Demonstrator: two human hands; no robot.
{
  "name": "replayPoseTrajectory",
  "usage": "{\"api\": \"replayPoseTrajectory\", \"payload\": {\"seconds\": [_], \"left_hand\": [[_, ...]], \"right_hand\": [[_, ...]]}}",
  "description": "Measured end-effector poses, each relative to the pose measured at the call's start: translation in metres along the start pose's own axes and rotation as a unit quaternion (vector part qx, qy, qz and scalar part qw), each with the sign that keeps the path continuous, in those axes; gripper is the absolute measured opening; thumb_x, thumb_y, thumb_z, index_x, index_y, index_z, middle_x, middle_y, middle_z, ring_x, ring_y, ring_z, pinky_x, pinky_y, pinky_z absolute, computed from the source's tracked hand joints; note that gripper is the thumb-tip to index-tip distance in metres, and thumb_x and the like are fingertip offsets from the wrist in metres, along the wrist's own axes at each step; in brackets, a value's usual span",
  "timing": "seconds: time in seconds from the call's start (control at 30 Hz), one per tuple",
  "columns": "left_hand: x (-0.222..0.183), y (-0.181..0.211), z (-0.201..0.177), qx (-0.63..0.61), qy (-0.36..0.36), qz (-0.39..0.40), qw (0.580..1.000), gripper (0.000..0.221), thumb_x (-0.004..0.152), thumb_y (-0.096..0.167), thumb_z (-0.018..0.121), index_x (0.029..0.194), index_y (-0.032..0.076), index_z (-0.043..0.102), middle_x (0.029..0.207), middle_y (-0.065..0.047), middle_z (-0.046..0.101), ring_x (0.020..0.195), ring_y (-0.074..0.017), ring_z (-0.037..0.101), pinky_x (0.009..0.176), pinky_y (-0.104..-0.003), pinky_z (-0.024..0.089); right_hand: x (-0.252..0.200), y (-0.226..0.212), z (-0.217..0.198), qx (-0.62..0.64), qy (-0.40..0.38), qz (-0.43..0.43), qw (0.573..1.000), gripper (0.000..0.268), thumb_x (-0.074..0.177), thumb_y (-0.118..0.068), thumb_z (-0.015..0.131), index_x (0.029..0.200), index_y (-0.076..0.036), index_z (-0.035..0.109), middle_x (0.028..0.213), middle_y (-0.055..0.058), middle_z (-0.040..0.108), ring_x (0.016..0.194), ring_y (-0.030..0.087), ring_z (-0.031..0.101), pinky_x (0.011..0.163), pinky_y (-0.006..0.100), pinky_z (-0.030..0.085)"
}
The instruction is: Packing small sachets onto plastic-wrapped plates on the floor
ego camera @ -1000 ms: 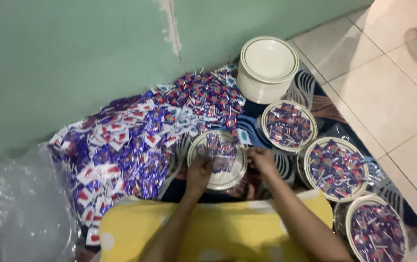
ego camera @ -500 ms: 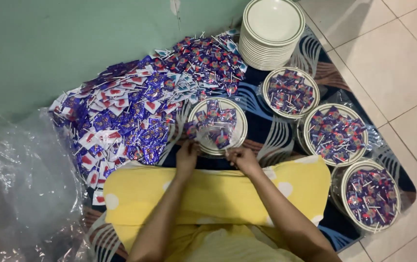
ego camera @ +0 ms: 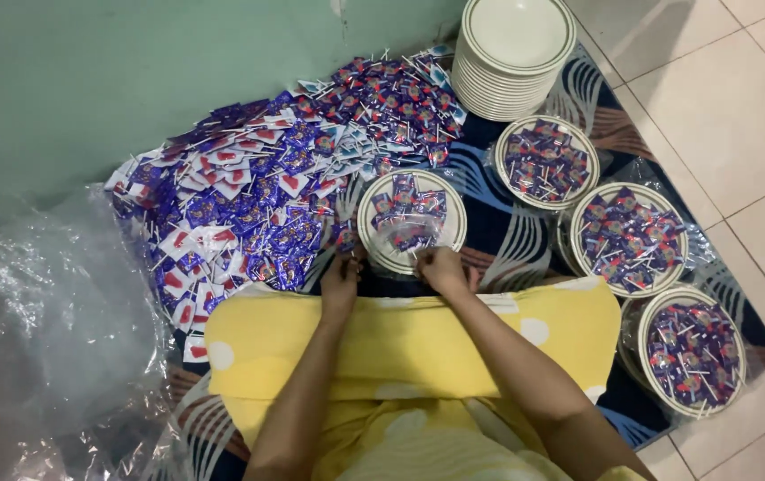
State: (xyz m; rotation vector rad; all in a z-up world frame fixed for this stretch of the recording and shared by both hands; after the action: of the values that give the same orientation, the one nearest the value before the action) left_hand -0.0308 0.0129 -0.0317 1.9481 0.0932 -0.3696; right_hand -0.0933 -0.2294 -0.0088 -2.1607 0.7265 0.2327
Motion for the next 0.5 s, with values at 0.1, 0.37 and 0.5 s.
{"api": "replayPoseTrajectory", "payload": {"seconds": [0.1,0.37,0.5], "left_hand": [[0.006,-0.009,0.004,0.0,-0.005,-0.004,1.0,0.022,0.103,0.026,0.056,0.115,0.015,0.07,0.094,-0.007,0.077,0.083,-0.0198,0.073,0.082,-0.038,0.056],[0.004,-0.01,0.005,-0.025,-0.016,-0.01,1.0,0.025,0.103,0.022,0.057,0.121,0.008,0.066,0.097,-0.012,0.077,0.082,-0.0208,0.072,0.081,-0.037,0.057],[-0.003,0.004,0.002,-0.005,-0.037,-0.013,0.999,0.028,0.103,0.023,0.058,0.124,0.006,0.067,0.099,-0.013,0.077,0.085,-0.0216,0.073,0.082,-0.038,0.059]], "right_hand": [[0.025,0.01,0.021,-0.034,0.031,0.008,0.999,0.019,0.086,-0.026,0.071,0.1,-0.022,0.083,0.092,0.009,0.079,0.096,0.033,0.075,0.082,0.043,0.061],[0.056,-0.005,0.043,0.018,0.12,0.072,0.99,0.02,0.082,-0.029,0.073,0.095,-0.016,0.081,0.09,0.012,0.079,0.099,0.039,0.073,0.089,0.049,0.059],[0.071,-0.008,0.053,0.053,0.155,0.071,0.984,0.024,0.079,-0.025,0.073,0.092,-0.005,0.077,0.088,0.015,0.077,0.098,0.04,0.072,0.091,0.053,0.057]]}}
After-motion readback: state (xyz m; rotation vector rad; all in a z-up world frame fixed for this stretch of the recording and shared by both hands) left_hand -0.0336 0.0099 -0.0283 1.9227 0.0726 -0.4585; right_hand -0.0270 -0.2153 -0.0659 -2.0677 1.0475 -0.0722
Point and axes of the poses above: each hand's wrist, its own x-axis towards the middle knuckle, its own z-axis out of the palm, y = z × x, the point moved 3 cm from there along x, towards the middle knuckle
